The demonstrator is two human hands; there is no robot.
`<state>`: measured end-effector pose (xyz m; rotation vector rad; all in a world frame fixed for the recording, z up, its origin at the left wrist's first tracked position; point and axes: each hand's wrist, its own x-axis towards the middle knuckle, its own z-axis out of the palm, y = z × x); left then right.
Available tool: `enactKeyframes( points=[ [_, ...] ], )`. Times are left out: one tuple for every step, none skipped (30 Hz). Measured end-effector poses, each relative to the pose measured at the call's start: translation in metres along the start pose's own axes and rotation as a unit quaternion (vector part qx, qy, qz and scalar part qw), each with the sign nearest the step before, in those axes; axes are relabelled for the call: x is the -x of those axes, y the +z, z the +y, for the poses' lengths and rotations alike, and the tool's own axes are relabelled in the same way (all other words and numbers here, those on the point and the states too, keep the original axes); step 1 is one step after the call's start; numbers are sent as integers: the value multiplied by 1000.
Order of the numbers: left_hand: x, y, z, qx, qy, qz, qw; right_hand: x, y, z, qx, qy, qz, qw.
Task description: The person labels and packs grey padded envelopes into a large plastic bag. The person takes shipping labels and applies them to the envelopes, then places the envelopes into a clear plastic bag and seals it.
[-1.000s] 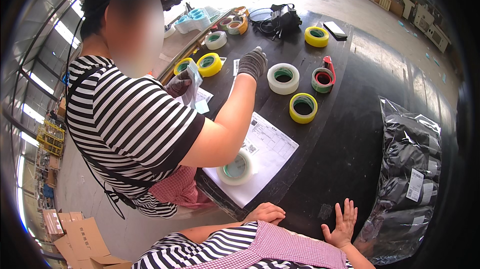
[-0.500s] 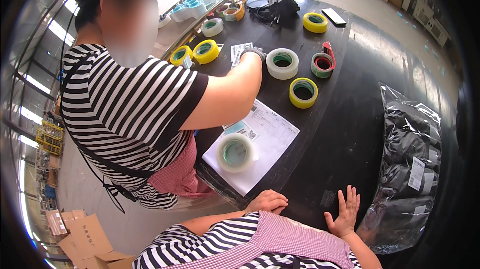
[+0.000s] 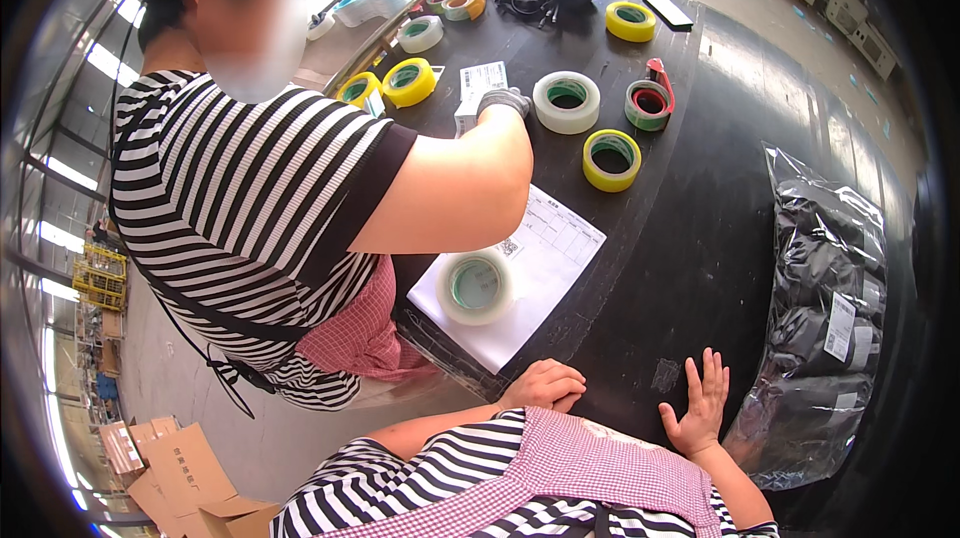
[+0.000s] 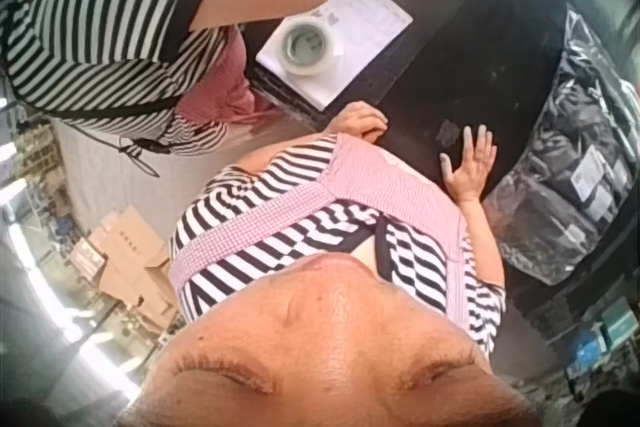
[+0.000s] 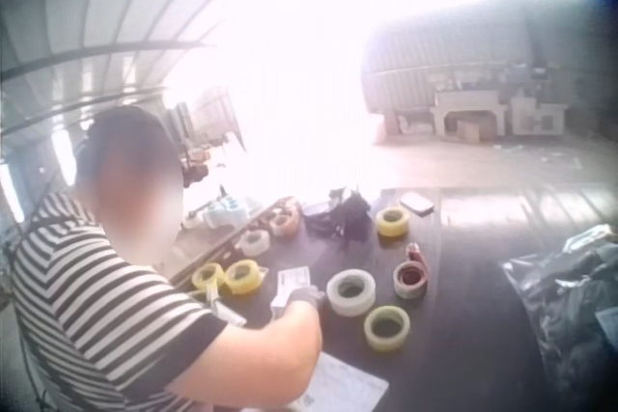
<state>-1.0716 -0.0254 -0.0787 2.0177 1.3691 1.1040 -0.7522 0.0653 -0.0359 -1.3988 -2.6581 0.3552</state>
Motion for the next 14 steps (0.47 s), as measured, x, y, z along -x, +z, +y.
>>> enactKeyframes(
  points=[
    [0, 0, 0, 1, -1, 1, 1000, 0, 0, 0, -1, 2, -3, 1000],
    [-1, 0, 1, 2, -3, 2, 1000, 0, 0, 0, -3, 4, -4, 1000],
    [-1, 0, 1, 3, -4, 3, 1000, 1, 0, 0, -3, 5, -4, 1000],
    [-1, 1, 1, 0, -5, 7, 1000, 0, 0, 0, -2, 4, -3, 1000],
    [0, 2, 1, 0, -6, 6, 1000, 0, 0, 0, -2, 4, -3, 1000],
    [1, 2, 0, 1, -8, 5, 1000, 1, 0, 0, -2, 3, -1, 1000],
    [1, 2, 0, 2, -9, 4, 1000, 0, 0, 0, -2, 1, 1, 1000],
    [1, 2, 0, 1, -9, 4, 1000, 0, 0, 0, -2, 0, 2, 1000],
    [1, 2, 0, -1, -10, 3, 1000, 0, 0, 0, -3, 1, 1, 1000],
    [0, 1, 1, -2, -10, 2, 1000, 0, 0, -1, -3, 2, 1, 1000],
    [-1, 0, 2, -2, -9, 2, 1000, 0, 0, -1, -4, 4, 0, 1000],
    [-3, -2, 3, -2, -9, 2, 1000, 0, 0, -2, -3, 3, -1, 1000],
    [-4, -3, 4, -2, -8, 2, 1000, 0, -1, -2, -3, 3, -1, 1000],
    [-4, -5, 4, -4, -9, -8, 1000, 0, -1, -2, -2, 3, -2, 1000]
  ],
)
